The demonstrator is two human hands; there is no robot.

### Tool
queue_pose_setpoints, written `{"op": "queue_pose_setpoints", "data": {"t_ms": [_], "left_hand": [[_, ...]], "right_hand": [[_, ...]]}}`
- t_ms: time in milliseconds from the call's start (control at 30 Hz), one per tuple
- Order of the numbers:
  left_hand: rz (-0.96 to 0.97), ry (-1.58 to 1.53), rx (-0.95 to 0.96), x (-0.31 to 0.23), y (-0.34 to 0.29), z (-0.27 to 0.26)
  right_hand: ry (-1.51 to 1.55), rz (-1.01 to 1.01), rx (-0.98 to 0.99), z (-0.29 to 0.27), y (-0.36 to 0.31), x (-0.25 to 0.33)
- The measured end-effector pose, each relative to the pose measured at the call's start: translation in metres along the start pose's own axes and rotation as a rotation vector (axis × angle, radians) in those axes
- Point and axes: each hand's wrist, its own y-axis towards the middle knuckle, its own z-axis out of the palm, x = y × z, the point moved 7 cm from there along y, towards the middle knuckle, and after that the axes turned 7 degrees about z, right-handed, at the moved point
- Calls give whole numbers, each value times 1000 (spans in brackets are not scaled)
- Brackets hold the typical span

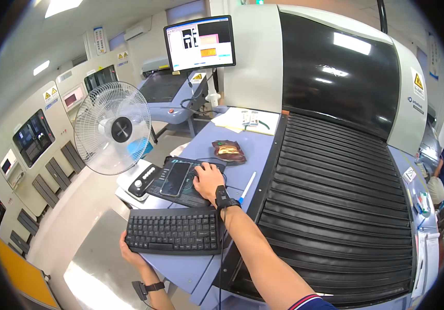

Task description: Inspecting and handling printed circuit board panels using an automated inspection machine and manual review.

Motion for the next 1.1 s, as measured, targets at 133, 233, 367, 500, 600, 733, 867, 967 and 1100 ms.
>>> {"op": "queue_pose_setpoints", "data": {"t_ms": [133,233,367,500,600,733,867,967,1100], "left_hand": [[-36,-120,24,10,-1,-4],[-79,-167,40,2,-4,7],[-35,-124,27,4,0,2],[-72,-201,8,2,-5,9],[-99,-231,15,1,-4,9],[-72,-191,11,5,0,1],[-110,-200,7,-8,-4,12],[-104,-193,16,-7,-4,9],[-31,-123,21,-7,-3,6]], "right_hand": [[24,-15,-24,0,-5,1],[44,-11,-14,-2,-5,-4],[12,6,14,-3,-4,0],[31,-44,-93,-6,-5,-1],[40,-36,-86,-6,-5,-1],[58,-24,-65,-6,-5,7],[72,-39,-54,-7,-5,1],[111,-34,-37,-6,-6,2],[128,-29,-8,-5,-6,2]]}}
